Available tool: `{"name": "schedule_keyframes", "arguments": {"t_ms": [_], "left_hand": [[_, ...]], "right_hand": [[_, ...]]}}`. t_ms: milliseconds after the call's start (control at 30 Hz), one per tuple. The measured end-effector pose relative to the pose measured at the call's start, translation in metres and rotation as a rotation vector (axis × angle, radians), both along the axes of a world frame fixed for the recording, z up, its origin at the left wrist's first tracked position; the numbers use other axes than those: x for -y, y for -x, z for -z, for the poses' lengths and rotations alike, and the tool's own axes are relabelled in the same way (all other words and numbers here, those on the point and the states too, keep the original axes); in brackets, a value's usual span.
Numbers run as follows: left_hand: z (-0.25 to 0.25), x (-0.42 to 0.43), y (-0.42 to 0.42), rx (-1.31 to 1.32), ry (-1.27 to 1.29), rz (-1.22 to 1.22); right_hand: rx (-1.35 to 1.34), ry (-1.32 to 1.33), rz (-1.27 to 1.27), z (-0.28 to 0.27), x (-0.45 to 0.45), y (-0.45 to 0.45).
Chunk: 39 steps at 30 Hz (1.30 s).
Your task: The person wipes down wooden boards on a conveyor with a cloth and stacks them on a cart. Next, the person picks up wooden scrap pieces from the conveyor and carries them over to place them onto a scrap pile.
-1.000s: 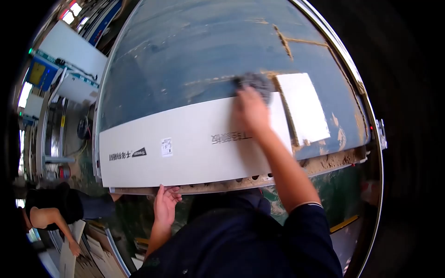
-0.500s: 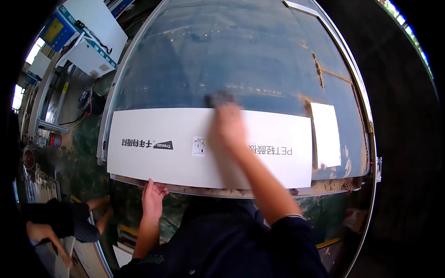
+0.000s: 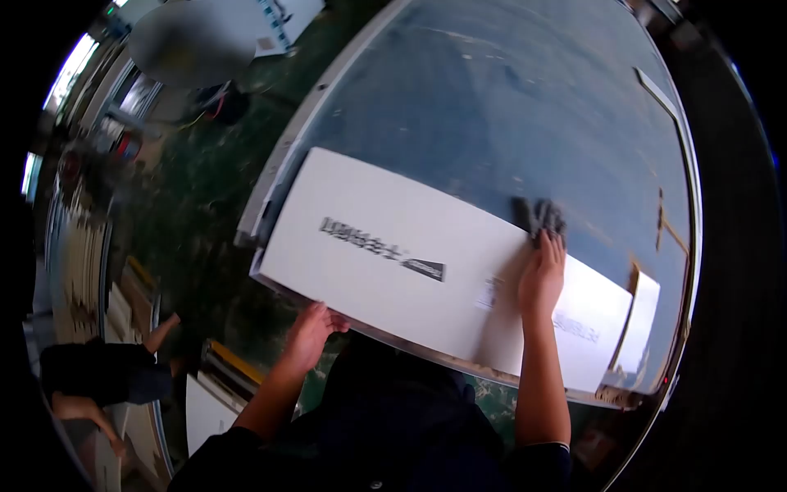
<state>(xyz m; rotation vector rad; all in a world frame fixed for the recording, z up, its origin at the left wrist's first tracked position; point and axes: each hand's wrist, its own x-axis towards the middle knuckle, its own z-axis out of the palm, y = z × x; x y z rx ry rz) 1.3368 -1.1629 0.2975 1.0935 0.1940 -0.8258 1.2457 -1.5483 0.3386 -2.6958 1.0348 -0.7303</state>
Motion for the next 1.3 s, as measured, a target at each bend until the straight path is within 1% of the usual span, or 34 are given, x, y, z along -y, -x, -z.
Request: {"name": "schedule_keyframes", "arguments": {"t_ms": [33, 67, 133, 167, 200, 267, 300, 333, 400, 467, 500, 567, 600, 633, 667, 700, 767, 833, 867, 900, 933, 967, 1000, 1033, 1067, 1100, 1133, 1167, 1233, 1300], "left_hand": [[0.002, -0.003, -0.007, 0.002, 0.011, -0.016], [-0.001, -0.004, -0.013, 0.010, 0.000, 0.014], [0.005, -0.006, -0.013, -0.047, 0.031, -0.012], [0.003, -0.008, -0.014, -0.081, 0.037, -0.006], [0.008, -0.012, -0.013, -0.100, -0.023, 0.013], [0.020, -0.015, -0.017, -0.128, -0.134, 0.074], [0.017, -0.015, -0.019, -0.142, -0.122, 0.081], [0.011, -0.016, -0.020, -0.159, -0.113, 0.091], [0.000, -0.016, -0.024, -0.153, -0.117, 0.098], [-0.006, -0.013, -0.024, -0.116, -0.147, 0.097], [-0.003, -0.014, -0.022, -0.102, -0.127, 0.089], [0.007, -0.017, -0.020, -0.073, -0.066, 0.115], [0.002, -0.015, -0.021, -0.012, -0.051, 0.110], [0.003, -0.014, -0.019, -0.035, -0.095, 0.095], [0.001, -0.012, -0.021, 0.021, -0.004, 0.110], [0.001, -0.012, -0.020, 0.000, -0.001, 0.062], [0.000, -0.016, -0.023, 0.004, 0.041, 0.113], [0.006, -0.016, -0.023, 0.004, 0.046, 0.049], [0.010, -0.018, -0.023, 0.029, 0.065, 0.072], [0.012, -0.018, -0.022, -0.003, 0.083, 0.051], [0.013, -0.016, -0.020, -0.036, 0.099, 0.034], [0.012, -0.012, -0.018, -0.065, 0.117, 0.019], [0.011, -0.008, -0.015, -0.075, 0.135, 0.017], [0.007, -0.002, -0.011, -0.071, 0.130, 0.010], [0.004, 0.003, -0.006, -0.066, 0.125, 0.001], [0.001, 0.007, -0.002, -0.057, 0.122, -0.011], [0.005, 0.011, 0.001, -0.047, 0.108, -0.004], [0.003, 0.017, 0.005, -0.042, 0.085, -0.003], [0.002, 0.025, 0.014, -0.009, 0.046, 0.045], [0.005, 0.032, 0.022, 0.021, 0.036, 0.095]], "right_hand": [[0.011, 0.019, -0.032, 0.003, -0.013, -0.015], [0.030, -0.012, -0.131, 0.006, -0.030, -0.039], [0.069, -0.025, -0.307, 0.012, -0.086, -0.105], [0.012, -0.130, -0.309, 0.010, -0.120, -0.144], [0.065, -0.158, -0.427, 0.010, -0.148, -0.179], [0.111, -0.116, -0.550, 0.011, -0.190, -0.243], [0.138, -0.101, -0.612, 0.012, -0.198, -0.257], [0.103, -0.085, -0.636, 0.010, -0.195, -0.254], [0.030, -0.044, -0.687, 0.003, -0.178, -0.238], [0.004, 0.011, -0.652, 0.000, -0.152, -0.206], [-0.013, 0.038, -0.627, -0.003, -0.136, -0.182], [-0.091, 0.079, -0.483, -0.006, -0.088, -0.120], [-0.130, 0.103, -0.388, -0.009, -0.056, -0.079], [-0.174, 0.125, -0.287, -0.012, -0.023, -0.030], [-0.295, 0.074, -0.082, -0.015, 0.020, 0.024], [-0.397, 0.014, 0.115, -0.025, 0.059, 0.074], [-0.653, -0.119, 0.523, -0.064, 0.104, 0.151], [-0.501, 0.191, 0.549, -0.075, 0.114, 0.189], [-0.326, 0.390, 0.442, -0.071, 0.116, 0.193], [-0.245, 0.263, 0.433, -0.088, 0.095, 0.170], [-0.065, 0.023, 0.370, -0.106, 0.064, 0.141], [-0.085, -0.004, 0.330, -0.093, 0.064, 0.134], [-0.009, 0.063, 0.258, -0.062, 0.060, 0.128], [0.004, 0.097, 0.113, -0.044, 0.045, 0.117], [-0.095, 0.146, -0.019, -0.029, 0.031, 0.107], [-0.185, -0.057, -0.072, -0.041, 0.010, 0.095], [-0.193, 0.187, -0.186, -0.024, 0.009, 0.097], [-0.151, 0.344, -0.211, -0.019, 0.023, 0.108], [-0.070, 0.158, 0.071, -0.008, 0.085, 0.155], [-0.333, -0.031, 0.429, -0.040, 0.126, 0.205]]}}
